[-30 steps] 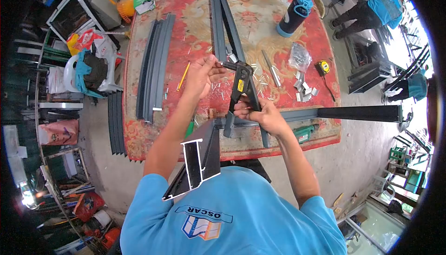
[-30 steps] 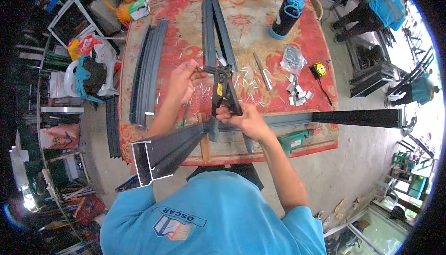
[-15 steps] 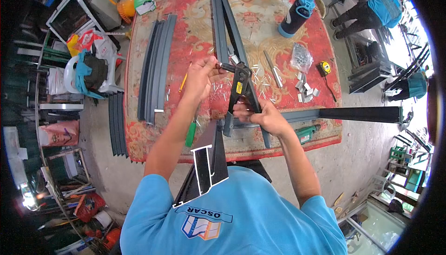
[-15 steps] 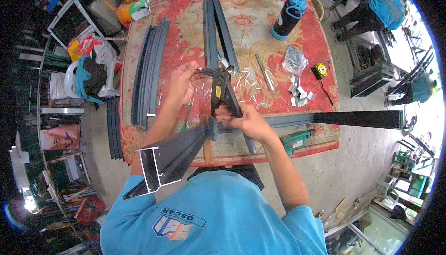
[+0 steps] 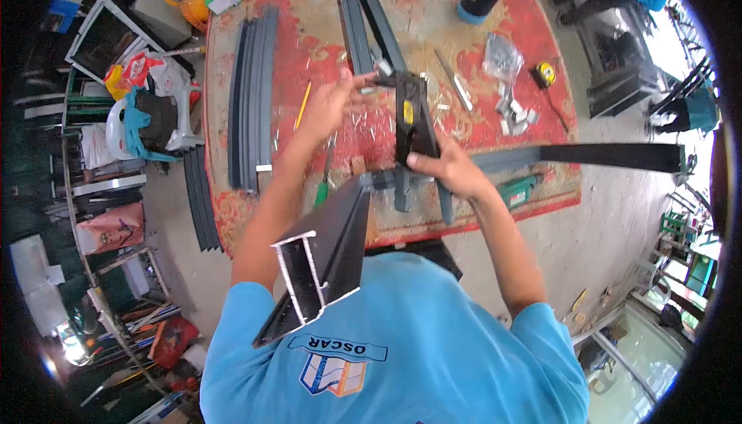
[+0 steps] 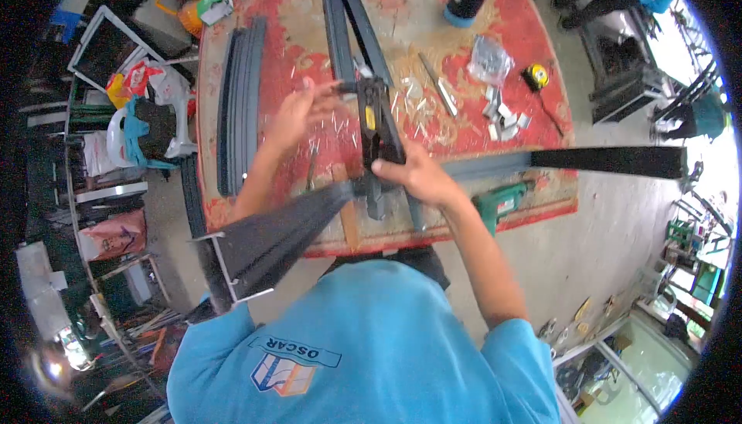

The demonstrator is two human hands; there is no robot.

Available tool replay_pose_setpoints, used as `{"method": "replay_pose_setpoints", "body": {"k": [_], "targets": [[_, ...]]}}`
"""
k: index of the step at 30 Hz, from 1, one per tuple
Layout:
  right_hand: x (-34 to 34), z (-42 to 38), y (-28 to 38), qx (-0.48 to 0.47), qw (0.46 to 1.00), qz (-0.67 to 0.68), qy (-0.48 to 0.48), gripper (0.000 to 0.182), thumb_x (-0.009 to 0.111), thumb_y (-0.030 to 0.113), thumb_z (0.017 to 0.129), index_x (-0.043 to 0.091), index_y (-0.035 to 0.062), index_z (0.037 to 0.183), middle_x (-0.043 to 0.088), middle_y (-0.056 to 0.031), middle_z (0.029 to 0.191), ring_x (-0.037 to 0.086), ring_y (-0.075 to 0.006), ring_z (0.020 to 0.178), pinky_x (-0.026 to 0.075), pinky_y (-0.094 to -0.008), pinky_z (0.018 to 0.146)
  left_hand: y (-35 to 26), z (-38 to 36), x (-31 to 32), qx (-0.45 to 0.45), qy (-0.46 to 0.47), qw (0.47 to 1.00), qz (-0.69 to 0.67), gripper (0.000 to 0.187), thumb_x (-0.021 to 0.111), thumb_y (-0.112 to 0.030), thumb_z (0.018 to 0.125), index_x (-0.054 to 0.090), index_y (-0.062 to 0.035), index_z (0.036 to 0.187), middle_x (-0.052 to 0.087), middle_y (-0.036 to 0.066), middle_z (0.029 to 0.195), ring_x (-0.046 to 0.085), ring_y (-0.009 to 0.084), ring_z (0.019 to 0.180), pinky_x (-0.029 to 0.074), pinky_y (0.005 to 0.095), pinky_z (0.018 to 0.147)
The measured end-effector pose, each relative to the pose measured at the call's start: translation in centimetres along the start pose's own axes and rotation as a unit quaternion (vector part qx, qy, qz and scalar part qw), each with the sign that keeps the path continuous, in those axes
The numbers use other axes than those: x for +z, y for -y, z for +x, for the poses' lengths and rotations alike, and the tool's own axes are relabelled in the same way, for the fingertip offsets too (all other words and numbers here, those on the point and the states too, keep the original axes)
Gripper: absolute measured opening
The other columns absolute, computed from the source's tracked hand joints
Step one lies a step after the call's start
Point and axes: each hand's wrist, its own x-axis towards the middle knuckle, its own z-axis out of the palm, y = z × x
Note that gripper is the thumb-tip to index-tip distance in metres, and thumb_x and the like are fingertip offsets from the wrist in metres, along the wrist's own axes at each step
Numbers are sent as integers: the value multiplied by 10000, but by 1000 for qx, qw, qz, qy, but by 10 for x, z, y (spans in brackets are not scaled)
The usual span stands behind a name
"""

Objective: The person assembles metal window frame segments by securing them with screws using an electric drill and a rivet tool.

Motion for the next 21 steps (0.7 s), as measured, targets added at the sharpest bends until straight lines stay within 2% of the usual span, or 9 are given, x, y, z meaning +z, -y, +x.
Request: {"method": "replay_pose_setpoints", "body": {"k": [3,6,9,11,12,14,15,17,21], "targets": [[-1,-13,-8,19,998,-64,-21,455,623,367,967,563,-7,1221,653,-59,1052,571,-137,982,455,-318,908,26,-19,-12,108,-7,977,182,461,561,-210,986,501,-10,1396,633,98,1266,583,182,1199,435,297,1012],[-10,-33,-58,37,995,-79,-51,463,588,411,986,572,-8,1181,657,-63,1023,578,-140,964,460,-322,895,106,-61,-57,131,-64,952,269,513,595,-111,916,487,-18,1409,611,110,1295,563,182,1214,439,313,1009],[-13,-52,-109,94,994,-44,-38,450,562,418,1000,583,-6,1149,655,-54,978,580,-138,943,472,-329,872,176,-99,-63,30,-58,967,247,596,637,-79,851,470,-30,1421,583,131,1326,541,214,1251,435,347,1030],[-6,-61,-118,162,985,-40,-36,458,578,429,989,602,-16,1094,656,-61,914,592,-142,872,492,-323,797,269,-97,-107,-13,28,924,382,911,829,-92,730,347,-73,1502,515,137,1359,528,281,1230,428,376,1049],[-3,-64,-116,164,985,-31,-35,458,578,429,989,602,-16,1094,656,-61,914,592,-142,872,492,-323,797,246,-141,-46,-20,32,922,386,911,829,-92,730,347,-73,1502,515,137,1359,528,281,1230,428,376,1049],[1,-68,-117,172,982,-76,-5,502,597,450,967,572,-23,1132,603,-62,773,571,-145,698,490,-331,632,160,-117,11,-49,-65,996,45,790,865,-141,686,491,-48,1376,596,141,1206,581,288,1141,463,381,990],[2,-70,-125,163,984,-64,4,494,603,426,967,567,-36,1141,628,-102,805,597,-194,744,501,-367,695,165,-115,8,-55,-64,995,48,790,865,-141,686,491,-48,1376,596,141,1206,581,288,1141,463,381,990],[7,-73,-134,155,984,-84,-3,500,602,419,968,554,-41,1157,636,-136,837,602,-219,781,496,-383,730,173,-101,0,104,-1,869,484,602,872,-230,687,600,-23,1183,653,123,1049,633,280,1022,495,386,908],[14,-71,-139,132,987,-91,-4,494,547,404,1004,497,-45,1205,628,-237,916,605,-294,864,478,-420,799,233,-88,-35,76,-16,914,397,514,858,-285,688,635,-20,1068,681,126,974,661,317,940,513,419,846]]}}
